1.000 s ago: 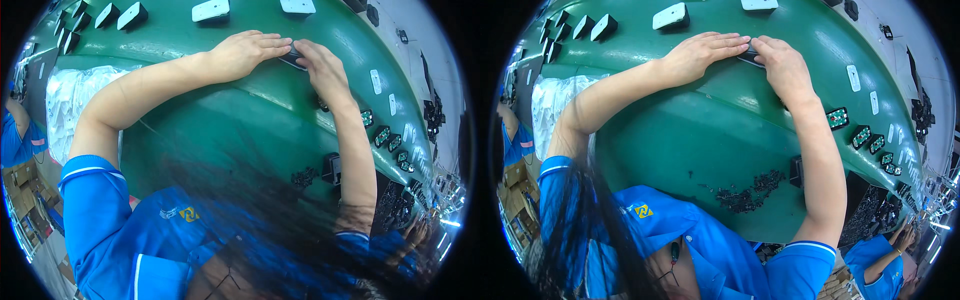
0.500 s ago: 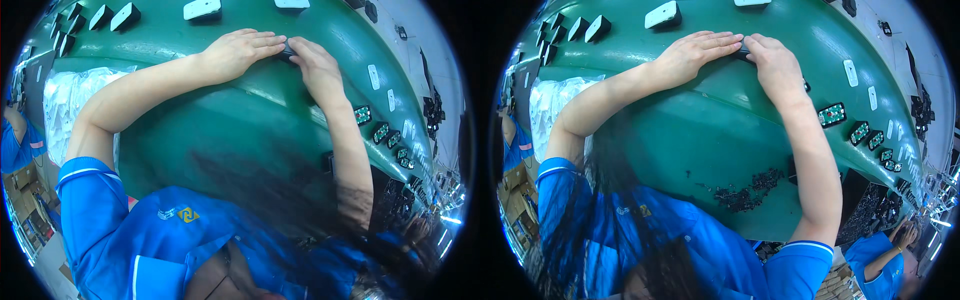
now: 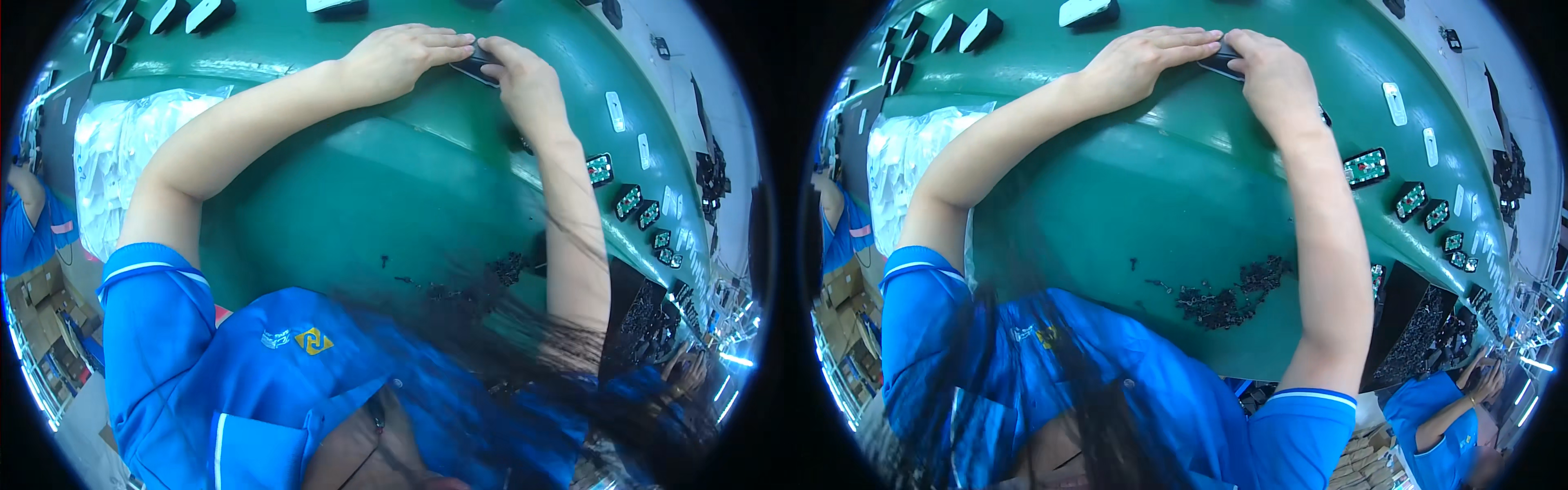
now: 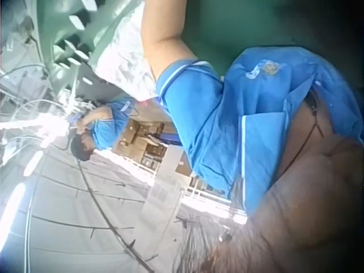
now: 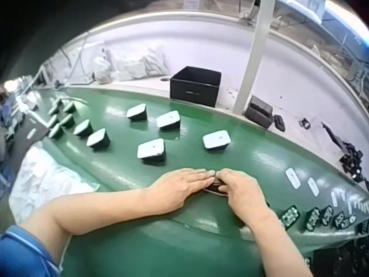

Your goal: The person assembles small electronic devices by inserting green circuit boards into white plastic casings. They pick up a casing, insert a board, and snap the black back cover on, repeating this process for multiple units on a green workbench.

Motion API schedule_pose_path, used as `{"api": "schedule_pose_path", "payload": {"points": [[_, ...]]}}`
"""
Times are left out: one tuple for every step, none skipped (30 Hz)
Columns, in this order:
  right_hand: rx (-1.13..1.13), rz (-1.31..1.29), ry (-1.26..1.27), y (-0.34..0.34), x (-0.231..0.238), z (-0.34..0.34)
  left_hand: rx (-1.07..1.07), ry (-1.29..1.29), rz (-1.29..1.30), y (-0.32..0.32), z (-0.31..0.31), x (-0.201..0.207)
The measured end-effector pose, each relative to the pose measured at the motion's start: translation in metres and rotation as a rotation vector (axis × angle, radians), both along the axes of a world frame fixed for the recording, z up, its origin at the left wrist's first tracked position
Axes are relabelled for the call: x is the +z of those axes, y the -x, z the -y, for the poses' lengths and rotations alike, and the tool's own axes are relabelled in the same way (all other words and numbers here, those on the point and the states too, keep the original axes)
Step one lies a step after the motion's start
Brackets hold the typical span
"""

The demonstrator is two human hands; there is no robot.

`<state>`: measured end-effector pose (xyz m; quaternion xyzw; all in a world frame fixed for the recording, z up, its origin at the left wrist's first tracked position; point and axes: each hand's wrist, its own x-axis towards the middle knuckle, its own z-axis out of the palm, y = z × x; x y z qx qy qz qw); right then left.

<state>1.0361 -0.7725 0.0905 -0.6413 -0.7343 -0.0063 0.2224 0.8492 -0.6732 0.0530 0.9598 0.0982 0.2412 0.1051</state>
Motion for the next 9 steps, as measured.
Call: {"api": "schedule_pose_path", "payload": {"points": [[-0.023,-0.015,0.084,0.0,0.009,-0.001,0.01,0.005,-0.018,0.0,0.0,0.001],[-0.041,-0.028,0.166,0.0,0.016,-0.004,0.024,0.008,-0.034,0.001,-0.001,0.002],[-0.047,-0.064,0.197,-0.002,0.018,-0.005,0.037,0.011,-0.05,0.001,-0.002,0.003],[-0.028,-0.052,0.182,-0.003,0.019,-0.006,0.035,-0.009,-0.05,0.001,-0.002,0.004],[-0.011,-0.042,0.169,-0.005,0.016,-0.004,0.03,-0.027,-0.052,0.001,0.0,0.005],[0.006,-0.033,0.157,-0.005,0.013,-0.003,0.025,-0.045,-0.056,0.002,0.001,0.004],[0.017,0.01,0.108,-0.004,0.009,-0.004,0.029,-0.046,-0.059,0.003,0.0,0.004],[0.023,0.054,0.063,-0.002,0.006,-0.002,0.026,-0.045,-0.06,0.004,0.001,0.004],[0.029,0.097,0.018,0.0,0.002,0.0,0.024,-0.044,-0.061,0.005,0.001,0.004]]}}
